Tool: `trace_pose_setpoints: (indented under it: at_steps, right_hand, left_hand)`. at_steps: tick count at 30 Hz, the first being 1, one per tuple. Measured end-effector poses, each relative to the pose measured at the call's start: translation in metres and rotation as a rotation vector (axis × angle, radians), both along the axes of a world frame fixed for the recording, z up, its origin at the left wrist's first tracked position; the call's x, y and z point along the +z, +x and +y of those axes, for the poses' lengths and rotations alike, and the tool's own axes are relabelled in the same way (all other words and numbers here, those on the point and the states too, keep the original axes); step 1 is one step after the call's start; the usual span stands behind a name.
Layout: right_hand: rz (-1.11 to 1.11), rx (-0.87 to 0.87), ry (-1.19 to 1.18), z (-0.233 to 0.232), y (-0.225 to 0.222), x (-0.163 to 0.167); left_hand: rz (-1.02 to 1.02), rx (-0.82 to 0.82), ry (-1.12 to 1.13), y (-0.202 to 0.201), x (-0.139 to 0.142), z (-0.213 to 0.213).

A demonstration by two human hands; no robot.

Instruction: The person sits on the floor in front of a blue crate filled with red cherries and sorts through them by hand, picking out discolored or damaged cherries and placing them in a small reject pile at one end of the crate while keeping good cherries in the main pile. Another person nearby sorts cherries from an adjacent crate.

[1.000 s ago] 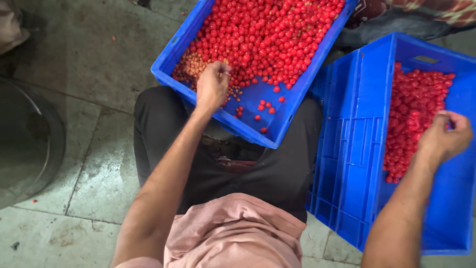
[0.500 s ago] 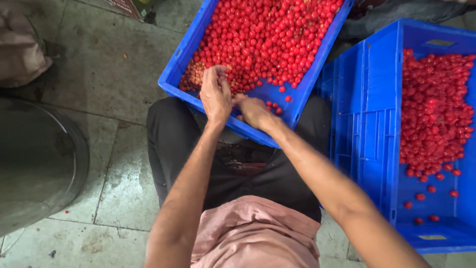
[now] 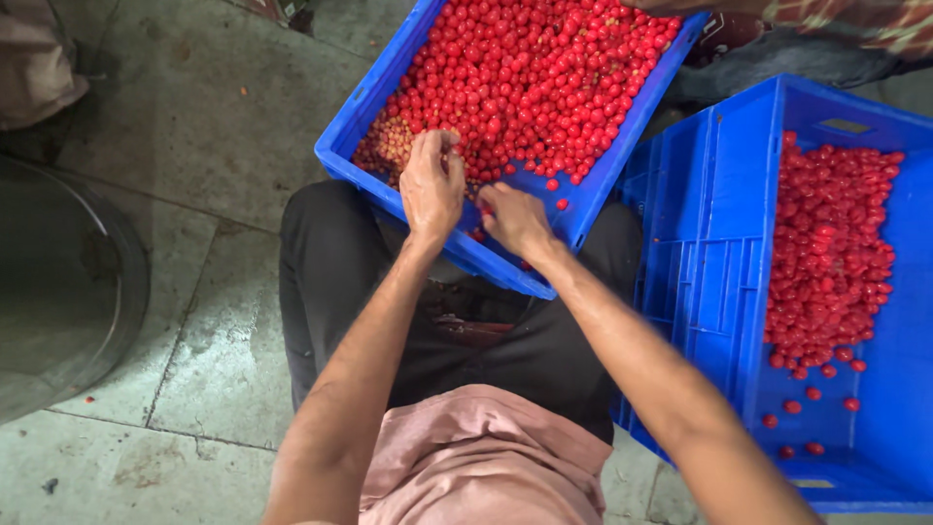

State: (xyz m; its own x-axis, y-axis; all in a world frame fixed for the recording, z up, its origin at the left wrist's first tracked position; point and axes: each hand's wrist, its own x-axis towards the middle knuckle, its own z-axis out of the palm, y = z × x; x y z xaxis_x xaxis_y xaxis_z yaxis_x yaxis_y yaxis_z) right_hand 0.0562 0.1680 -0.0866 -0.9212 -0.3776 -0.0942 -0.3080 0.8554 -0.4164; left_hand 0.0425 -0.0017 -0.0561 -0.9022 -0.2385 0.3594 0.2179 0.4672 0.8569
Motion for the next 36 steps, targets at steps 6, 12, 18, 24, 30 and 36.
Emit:
trace_pose_setpoints:
  at_steps: [6, 12, 18, 24, 30, 36]
  right_hand:
    - [-0.149, 0.016, 0.012, 0.013, 0.017, 0.010]
    - [-0.248, 0.153, -0.107, 0.013, 0.021, 0.002]
    - [-0.122, 0.110, 0.374, 0.033, 0.014, -0.009]
    - [0.046, 0.113, 0.055, 0.023, 0.010, -0.007]
    - [-0.132, 0.066, 0.510, 0.025, 0.004, -0.006]
    - [0.345, 0.108, -0.042, 0.008, -0.030, -0.012]
  left_hand:
    - [-0.015, -0.030, -0.017, 0.001, -0.001, 0.001]
    - [0.013, -0.036, -0.046, 0.000, -0.002, 0.001]
    - [0.028, -0.033, -0.040, 0.000, -0.006, 0.001]
    - [0.039, -0.040, -0.037, 0.001, -0.005, 0.001]
    - [0.032, -0.018, -0.067, 0.001, -0.004, 0.001]
    - [0.013, -0.015, -0.069, 0.001, -0.005, 0.002]
